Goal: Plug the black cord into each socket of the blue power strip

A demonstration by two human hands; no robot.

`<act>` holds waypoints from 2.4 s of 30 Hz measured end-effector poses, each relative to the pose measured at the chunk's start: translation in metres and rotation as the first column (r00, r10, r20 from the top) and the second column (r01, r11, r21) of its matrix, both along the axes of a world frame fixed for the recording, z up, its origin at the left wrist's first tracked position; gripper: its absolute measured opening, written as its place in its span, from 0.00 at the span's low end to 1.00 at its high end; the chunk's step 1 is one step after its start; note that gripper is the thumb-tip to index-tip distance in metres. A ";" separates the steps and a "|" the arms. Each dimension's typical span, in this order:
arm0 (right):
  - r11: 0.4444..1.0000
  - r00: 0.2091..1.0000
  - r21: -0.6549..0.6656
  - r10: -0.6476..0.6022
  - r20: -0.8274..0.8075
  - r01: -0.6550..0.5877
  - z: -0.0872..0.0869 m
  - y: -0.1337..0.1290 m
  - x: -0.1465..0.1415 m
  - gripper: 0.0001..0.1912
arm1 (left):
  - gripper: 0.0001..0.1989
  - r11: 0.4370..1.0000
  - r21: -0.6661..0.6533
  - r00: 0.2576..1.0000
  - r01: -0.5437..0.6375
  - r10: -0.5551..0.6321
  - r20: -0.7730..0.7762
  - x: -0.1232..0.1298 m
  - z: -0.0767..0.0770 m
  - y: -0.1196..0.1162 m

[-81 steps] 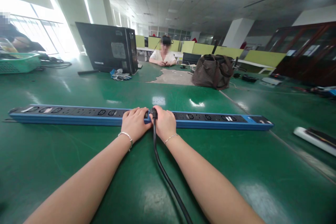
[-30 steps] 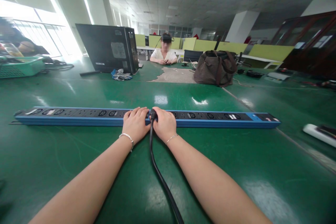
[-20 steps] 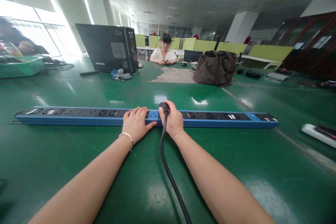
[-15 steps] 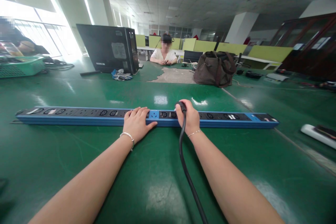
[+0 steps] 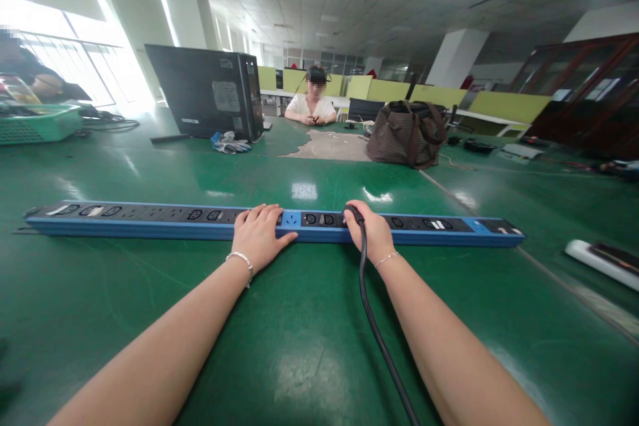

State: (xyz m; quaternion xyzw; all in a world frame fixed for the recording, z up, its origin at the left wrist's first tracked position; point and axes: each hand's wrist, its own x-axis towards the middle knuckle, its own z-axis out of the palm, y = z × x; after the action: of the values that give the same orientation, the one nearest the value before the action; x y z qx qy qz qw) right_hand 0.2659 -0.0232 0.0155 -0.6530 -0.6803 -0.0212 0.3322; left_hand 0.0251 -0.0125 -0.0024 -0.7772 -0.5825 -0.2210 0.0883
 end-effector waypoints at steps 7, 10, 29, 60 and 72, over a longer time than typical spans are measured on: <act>0.999 0.966 0.045 -0.041 0.256 0.030 0.007 -0.005 -0.010 0.16 | 0.28 1.000 0.006 1.000 0.000 0.000 -0.013 0.000 -0.001 0.000; 0.998 0.961 0.027 -0.059 0.271 0.054 0.009 -0.007 -0.013 0.16 | 0.28 1.000 0.007 1.000 0.001 -0.001 -0.016 0.000 0.000 0.000; 0.998 0.982 -0.052 -0.025 0.185 0.035 0.003 -0.002 -0.004 0.16 | 0.28 1.000 -0.027 1.000 -0.011 0.011 -0.010 0.001 0.002 -0.001; 0.996 0.982 0.073 0.044 0.184 -0.058 -0.013 -0.007 -0.005 0.16 | 0.27 1.000 -0.010 1.000 -0.012 0.012 -0.017 0.001 0.002 -0.003; 0.985 0.991 0.157 0.048 0.127 -0.067 -0.025 0.000 -0.003 0.17 | 0.28 0.999 -0.018 0.999 -0.026 0.026 -0.033 0.001 0.002 -0.002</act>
State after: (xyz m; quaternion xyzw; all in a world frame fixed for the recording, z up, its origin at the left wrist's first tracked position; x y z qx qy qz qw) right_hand 0.2629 -0.0233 -0.0093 -0.6016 -0.7141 -0.1063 0.3419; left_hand 0.0265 -0.0143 -0.0004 -0.7739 -0.5931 -0.2017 0.0933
